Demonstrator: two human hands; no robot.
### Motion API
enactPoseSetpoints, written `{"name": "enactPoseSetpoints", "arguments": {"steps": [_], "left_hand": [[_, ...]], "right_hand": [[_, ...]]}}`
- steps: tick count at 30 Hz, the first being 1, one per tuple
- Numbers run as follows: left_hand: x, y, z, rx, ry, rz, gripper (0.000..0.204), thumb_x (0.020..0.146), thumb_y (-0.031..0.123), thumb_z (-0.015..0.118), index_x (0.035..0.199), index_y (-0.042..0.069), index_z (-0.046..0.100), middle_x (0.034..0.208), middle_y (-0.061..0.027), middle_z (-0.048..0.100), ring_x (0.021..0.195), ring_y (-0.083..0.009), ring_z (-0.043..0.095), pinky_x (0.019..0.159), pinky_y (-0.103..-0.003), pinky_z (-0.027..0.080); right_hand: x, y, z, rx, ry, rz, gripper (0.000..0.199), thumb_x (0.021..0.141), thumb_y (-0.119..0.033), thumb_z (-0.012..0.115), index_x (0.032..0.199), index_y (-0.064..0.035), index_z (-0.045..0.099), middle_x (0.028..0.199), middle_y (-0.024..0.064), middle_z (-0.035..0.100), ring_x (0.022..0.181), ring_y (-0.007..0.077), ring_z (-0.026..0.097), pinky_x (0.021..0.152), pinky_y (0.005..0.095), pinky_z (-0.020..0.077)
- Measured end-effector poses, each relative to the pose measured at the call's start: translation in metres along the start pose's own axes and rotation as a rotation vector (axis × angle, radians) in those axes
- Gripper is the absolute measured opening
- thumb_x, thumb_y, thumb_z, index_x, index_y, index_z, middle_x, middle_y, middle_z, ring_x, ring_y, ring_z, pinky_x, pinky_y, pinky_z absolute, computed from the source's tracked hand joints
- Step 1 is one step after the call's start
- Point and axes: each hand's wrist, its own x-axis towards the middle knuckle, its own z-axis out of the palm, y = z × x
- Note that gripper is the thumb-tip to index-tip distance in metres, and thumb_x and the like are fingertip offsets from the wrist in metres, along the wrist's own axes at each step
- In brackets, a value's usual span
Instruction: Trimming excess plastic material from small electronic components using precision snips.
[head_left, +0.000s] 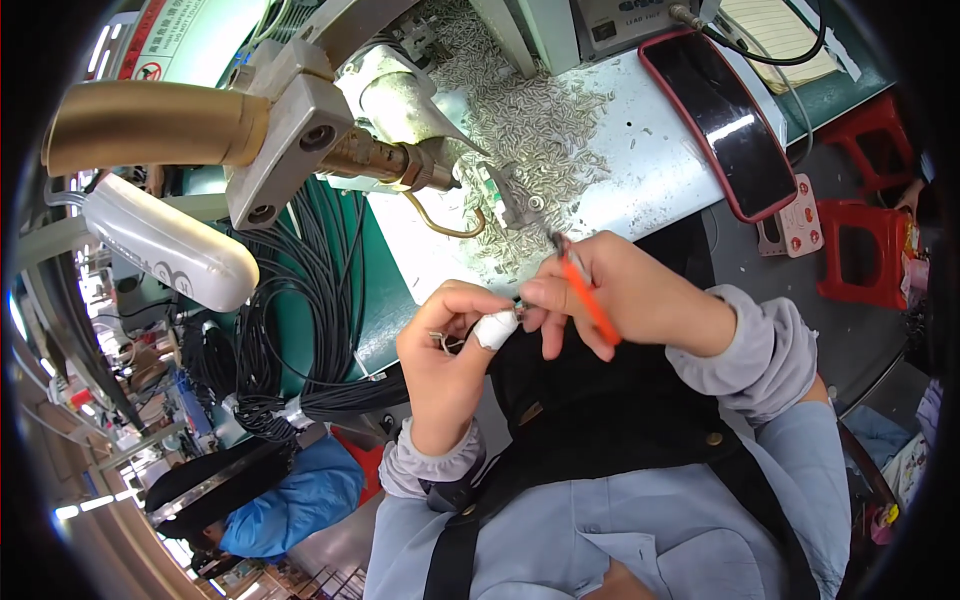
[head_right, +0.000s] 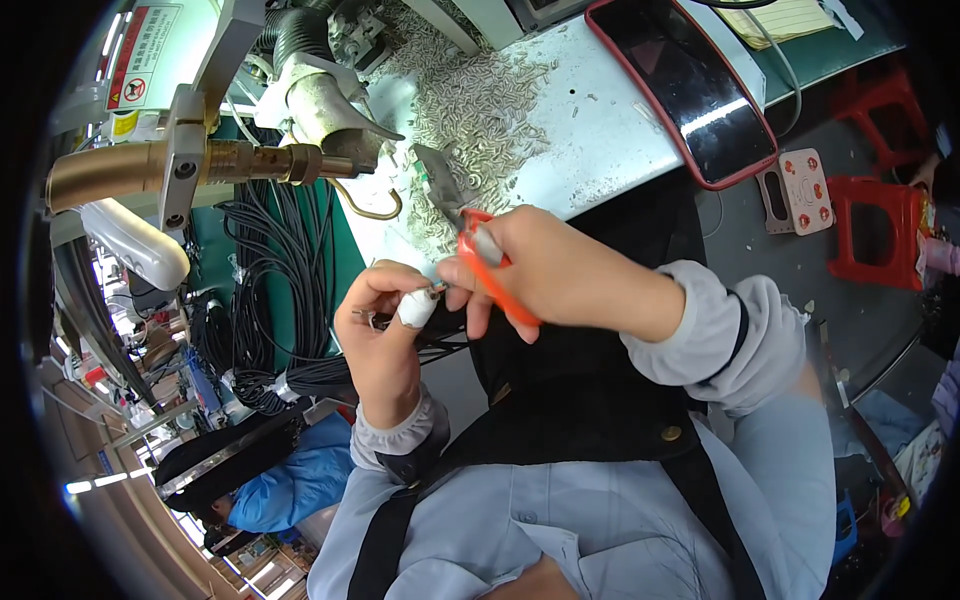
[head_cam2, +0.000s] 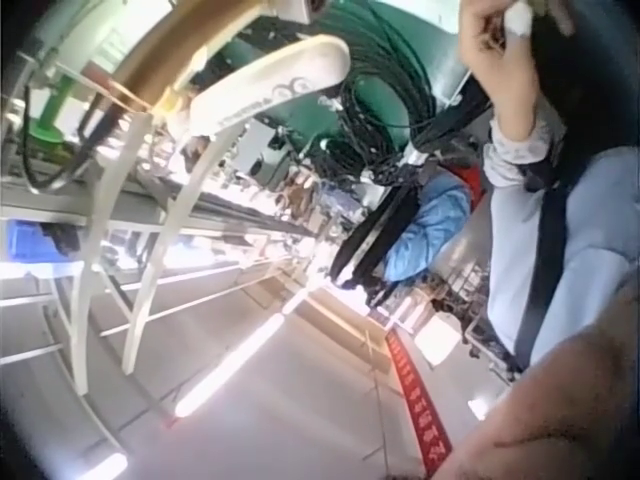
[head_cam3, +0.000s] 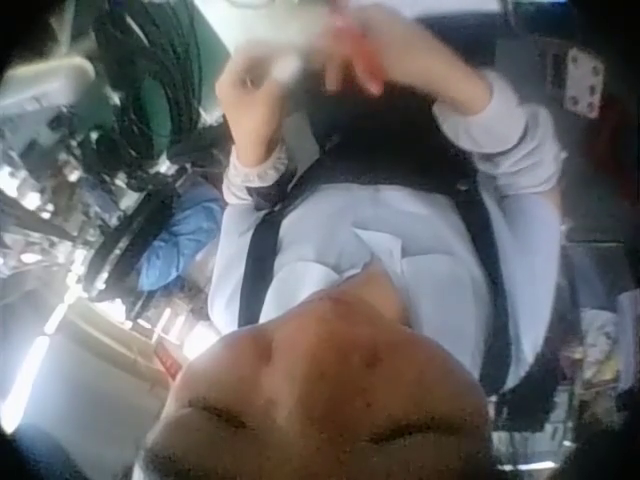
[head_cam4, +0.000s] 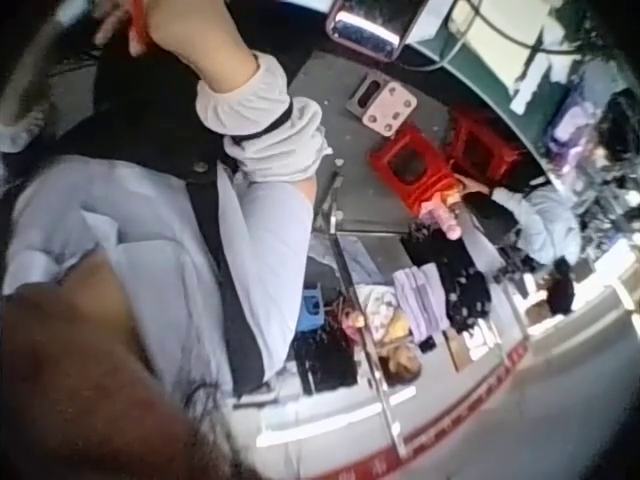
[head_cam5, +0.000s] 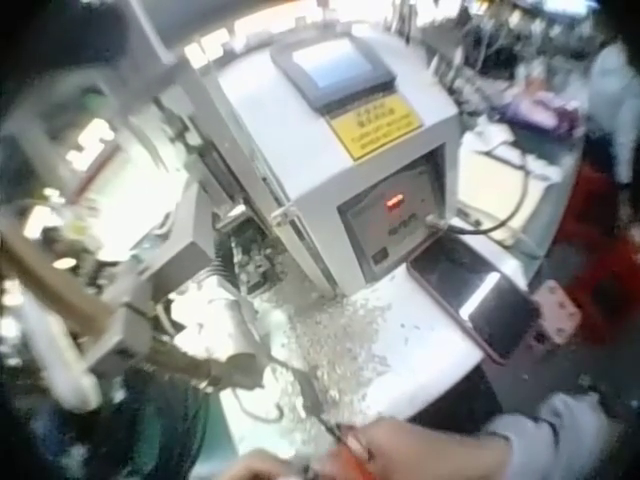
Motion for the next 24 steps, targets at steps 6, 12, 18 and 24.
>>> {"name": "enactPoseSetpoints", "arguments": {"steps": [6,12,18,24], "left_hand": [[0.004,0.002,-0.007,-0.199,-0.059,-0.257,0.015,0.075,-0.003,0.060,0.088,0.002,0.056,0.074,0.0015,0.057,0.061,-0.0015,0.048,0.050,-0.014,0.032],[0.005,0.005,-0.014,-0.177,-0.127,-0.297,0.015,0.074,-0.005,0.058,0.088,0.001,0.055,0.075,0.0007,0.057,0.060,-0.0022,0.047,0.049,-0.014,0.033],[-0.005,0.002,0.006,0.320,0.020,0.078,0.016,0.075,-0.005,0.057,0.090,-0.002,0.055,0.077,-0.0014,0.056,0.063,-0.0042,0.051,0.051,-0.015,0.037],[-0.006,-0.010,0.010,0.350,0.110,0.235,0.017,0.074,-0.006,0.058,0.091,-0.002,0.055,0.080,-0.0021,0.056,0.068,-0.0051,0.052,0.056,-0.015,0.038]], "right_hand": [[-0.007,-0.003,0.003,-0.871,0.159,-0.505,0.016,0.070,-0.012,0.061,0.085,-0.0078,0.060,0.065,0.0027,0.055,0.044,0.0134,0.048,0.039,0.0239,0.0356],[-0.008,-0.006,-0.002,-1.042,0.136,-0.694,0.015,0.069,-0.014,0.061,0.084,-0.0106,0.059,0.062,0.0000,0.052,0.046,0.0138,0.049,0.040,0.0244,0.0359],[-0.011,0.005,0.012,-0.953,0.256,-0.551,0.019,0.069,-0.011,0.060,0.087,-0.0060,0.055,0.064,0.0021,0.052,0.049,0.0116,0.052,0.043,0.0242,0.0394],[-0.008,0.001,0.023,0.086,0.247,-0.054,0.014,0.078,-0.008,0.056,0.088,0.0005,0.052,0.067,0.0056,0.054,0.056,0.0102,0.055,0.050,0.0225,0.0435]]}}
